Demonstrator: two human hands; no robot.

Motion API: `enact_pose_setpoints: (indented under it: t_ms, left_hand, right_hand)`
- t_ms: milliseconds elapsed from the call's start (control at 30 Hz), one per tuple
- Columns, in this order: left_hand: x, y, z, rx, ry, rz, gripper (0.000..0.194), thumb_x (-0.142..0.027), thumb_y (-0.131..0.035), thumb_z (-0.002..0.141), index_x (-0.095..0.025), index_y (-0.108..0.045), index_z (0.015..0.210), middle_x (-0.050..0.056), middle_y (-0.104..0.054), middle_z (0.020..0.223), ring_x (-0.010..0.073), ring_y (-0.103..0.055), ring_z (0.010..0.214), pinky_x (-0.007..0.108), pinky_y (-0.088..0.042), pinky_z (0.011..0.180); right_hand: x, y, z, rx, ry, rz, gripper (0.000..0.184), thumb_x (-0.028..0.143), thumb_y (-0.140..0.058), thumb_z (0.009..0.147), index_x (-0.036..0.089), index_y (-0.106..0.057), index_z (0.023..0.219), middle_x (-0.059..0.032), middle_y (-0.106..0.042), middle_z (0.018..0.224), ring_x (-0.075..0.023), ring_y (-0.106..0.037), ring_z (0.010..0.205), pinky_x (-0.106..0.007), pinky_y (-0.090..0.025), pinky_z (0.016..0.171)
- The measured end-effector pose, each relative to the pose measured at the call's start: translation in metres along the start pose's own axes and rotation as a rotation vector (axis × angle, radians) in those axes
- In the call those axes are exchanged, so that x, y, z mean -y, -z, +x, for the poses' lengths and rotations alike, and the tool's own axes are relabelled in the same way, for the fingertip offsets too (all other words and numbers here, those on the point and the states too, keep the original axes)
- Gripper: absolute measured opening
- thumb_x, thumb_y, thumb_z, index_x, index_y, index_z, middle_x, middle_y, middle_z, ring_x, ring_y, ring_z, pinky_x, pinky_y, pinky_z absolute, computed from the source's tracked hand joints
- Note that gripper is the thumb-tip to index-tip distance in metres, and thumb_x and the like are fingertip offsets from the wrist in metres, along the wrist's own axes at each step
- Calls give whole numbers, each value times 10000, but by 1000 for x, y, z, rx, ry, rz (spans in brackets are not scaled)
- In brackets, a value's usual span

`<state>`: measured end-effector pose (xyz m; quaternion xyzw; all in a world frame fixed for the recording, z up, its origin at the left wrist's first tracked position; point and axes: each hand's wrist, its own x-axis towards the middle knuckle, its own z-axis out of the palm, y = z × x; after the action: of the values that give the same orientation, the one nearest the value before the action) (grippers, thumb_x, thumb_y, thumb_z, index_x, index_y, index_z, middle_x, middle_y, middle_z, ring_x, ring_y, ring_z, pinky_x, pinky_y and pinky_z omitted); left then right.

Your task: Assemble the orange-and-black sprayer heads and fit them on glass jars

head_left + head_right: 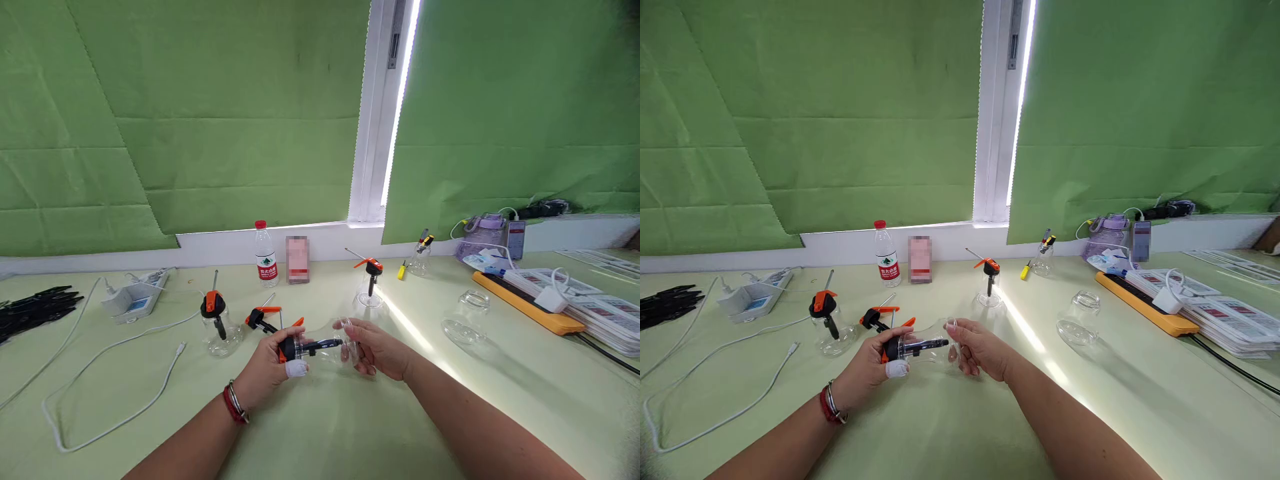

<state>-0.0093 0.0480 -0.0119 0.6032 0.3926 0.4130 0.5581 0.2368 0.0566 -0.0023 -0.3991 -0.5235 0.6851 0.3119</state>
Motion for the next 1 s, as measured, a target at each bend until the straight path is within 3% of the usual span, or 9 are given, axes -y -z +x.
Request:
enact_pose_setpoints:
  t_ms: [100,267,333,467,533,667,800,867,1000]
  left_hand:
    - [1,1,1,9,1,-3,630,-218,-813,572,-163,-575,1153,131,-651,1117,265,-602,1032,370,-479,889]
    - [3,2,2,-78,-5,7,612,-237,-801,594,-159,-577,1159,124,-642,1113,244,-607,998,335,-495,840]
    - [3,1,0,-49,4,-3,633,-231,-804,590,-164,-569,1173,124,-646,1117,248,-608,1010,343,-492,859]
    - [1,-1,-2,9,7,-12,654,-205,-818,561,-166,-569,1165,130,-661,1104,267,-594,1066,371,-469,915]
    - [1,0,-1,-11,3,-3,642,-216,-816,564,-159,-574,1156,135,-657,1104,270,-599,1051,374,-476,899]
    - [0,-1,0,-55,1,23,635,-224,-813,564,-150,-579,1149,135,-636,1120,260,-603,1013,359,-486,864]
    - [1,-2,0,-3,14,4,670,-210,-818,552,-157,-565,1169,115,-639,1096,247,-600,1010,343,-481,867]
    - [2,-1,0,-11,11,-1,663,-222,-813,563,-153,-560,1172,115,-636,1094,242,-600,1001,333,-485,849]
    - [3,1,2,-56,-3,9,630,-242,-794,599,-153,-557,1176,113,-628,1100,223,-606,966,317,-489,823]
  right_hand:
    - [-2,1,2,-15,-61,-21,575,655,-384,833,150,-510,1077,-25,-621,612,-70,-455,331,-158,-255,288]
    - [2,1,-3,-6,175,-51,737,448,-733,682,291,-383,1311,-61,-590,1073,-140,-650,702,-199,-475,454]
    - [0,0,-1,-21,145,-46,716,456,-713,699,287,-381,1310,-41,-614,976,-112,-625,595,-189,-446,417]
    - [-8,1,6,-31,-60,-69,623,669,-368,831,137,-499,1126,-17,-605,589,-85,-479,341,-175,-311,298]
    - [-7,1,6,-12,-38,-74,636,684,-353,828,134,-512,1105,-41,-628,645,-107,-536,392,-192,-359,319]
    - [0,2,0,-1,150,-22,651,497,-678,727,257,-412,1271,-39,-619,980,-131,-645,678,-217,-498,496]
    - [0,3,1,-10,-4,-62,611,633,-413,838,142,-471,1198,-17,-601,647,-82,-496,379,-180,-319,323]
    - [0,4,0,-8,-8,-77,650,657,-349,848,126,-469,1202,-35,-607,656,-91,-515,397,-183,-317,330]
    - [3,2,-3,-11,176,-59,723,481,-694,717,286,-363,1329,-39,-592,986,-122,-627,663,-213,-465,496]
